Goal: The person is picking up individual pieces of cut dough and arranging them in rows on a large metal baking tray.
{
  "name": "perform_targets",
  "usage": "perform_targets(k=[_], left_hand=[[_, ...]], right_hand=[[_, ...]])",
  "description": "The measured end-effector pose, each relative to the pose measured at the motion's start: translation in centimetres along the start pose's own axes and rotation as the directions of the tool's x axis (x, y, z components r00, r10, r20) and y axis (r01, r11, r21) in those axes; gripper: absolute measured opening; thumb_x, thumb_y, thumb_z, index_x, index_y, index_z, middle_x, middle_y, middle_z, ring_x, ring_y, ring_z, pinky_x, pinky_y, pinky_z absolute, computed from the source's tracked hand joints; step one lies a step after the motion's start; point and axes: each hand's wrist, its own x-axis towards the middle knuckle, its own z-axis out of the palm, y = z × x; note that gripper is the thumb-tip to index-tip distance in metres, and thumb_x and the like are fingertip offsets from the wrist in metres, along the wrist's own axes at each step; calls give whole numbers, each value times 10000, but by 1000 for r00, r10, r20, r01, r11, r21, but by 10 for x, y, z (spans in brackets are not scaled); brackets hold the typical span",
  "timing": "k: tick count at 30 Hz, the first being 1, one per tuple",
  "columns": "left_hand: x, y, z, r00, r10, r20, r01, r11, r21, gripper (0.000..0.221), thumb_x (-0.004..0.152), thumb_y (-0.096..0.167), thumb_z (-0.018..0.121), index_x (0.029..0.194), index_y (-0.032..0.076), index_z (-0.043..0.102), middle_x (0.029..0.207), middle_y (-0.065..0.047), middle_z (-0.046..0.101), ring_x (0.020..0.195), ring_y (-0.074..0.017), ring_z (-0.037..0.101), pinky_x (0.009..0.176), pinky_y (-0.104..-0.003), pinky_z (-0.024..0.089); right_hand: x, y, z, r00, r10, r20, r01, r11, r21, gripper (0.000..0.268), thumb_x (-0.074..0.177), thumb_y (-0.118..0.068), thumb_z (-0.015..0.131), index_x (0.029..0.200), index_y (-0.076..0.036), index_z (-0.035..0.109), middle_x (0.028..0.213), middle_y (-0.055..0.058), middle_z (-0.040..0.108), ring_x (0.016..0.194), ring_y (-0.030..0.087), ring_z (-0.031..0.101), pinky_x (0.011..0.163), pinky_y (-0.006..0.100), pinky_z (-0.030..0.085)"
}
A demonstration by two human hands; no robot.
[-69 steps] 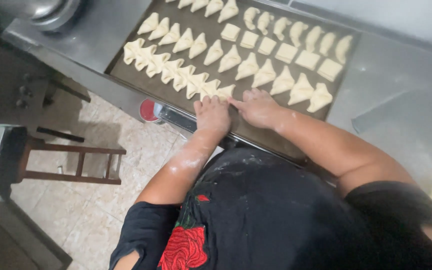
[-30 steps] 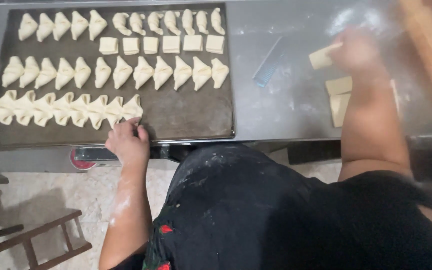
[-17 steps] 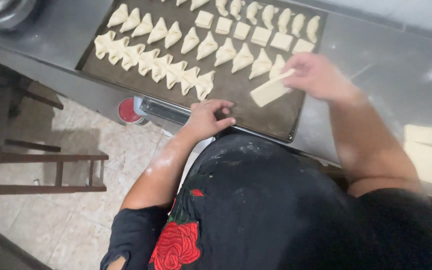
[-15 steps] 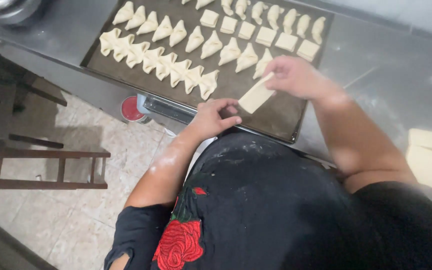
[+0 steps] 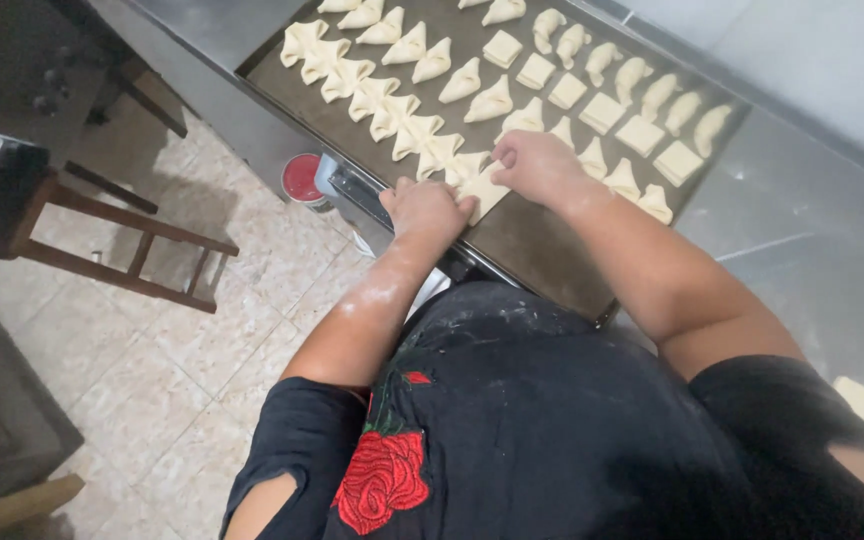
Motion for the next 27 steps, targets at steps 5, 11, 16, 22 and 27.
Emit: perform_targets(k=[5,11,16,22,27], left_hand=[[-19,16,-27,998,-64,-2,64,997,35,479,879,601,593,1016,195,805,1081,-61,756,1170,-283,566,995,-482,365],[-16,24,-19,992,-84,-91,85,996,6,376,841,520,650,972,203,804,1043,-37,748,1121,-278,557,934,-464,375],[16,18,35,968,63,-244,-43,995,88,348,837,473,659,986,179,769,994,-31,684,1084,-267,512,915,-496,358],[22,20,67,872,265,-412,-195,959,205,229,854,351,596,850,183,752,826,-22,631,985,-273,496,875,-521,338],[10,23,77,824,386,-415,-293,917,271,244,893,349,575,807,205,752,792,-6,635,981,-272,478,887,-547,317]], right_hand=[[13,-1,-1,996,-94,-3,91,976,-197,350,847,-496,811,1087,-245,774,1021,-29,775,1053,217,731,899,412,579],[-15,-18,-8,980,-192,-60,177,965,-193,227,929,-341,735,1092,-187,769,1061,68,729,1069,317,706,903,493,578],[-23,-3,11,949,-303,-86,269,922,-280,191,977,-271,649,1069,-147,762,1066,116,709,1057,367,702,891,523,580],[-36,23,26,800,-559,-217,430,787,-443,130,948,-282,626,927,-200,725,977,21,656,1001,242,695,782,384,612],[-32,42,42,712,-648,-271,474,729,-494,101,909,-304,667,902,-210,705,942,-8,652,966,200,690,729,337,616]])
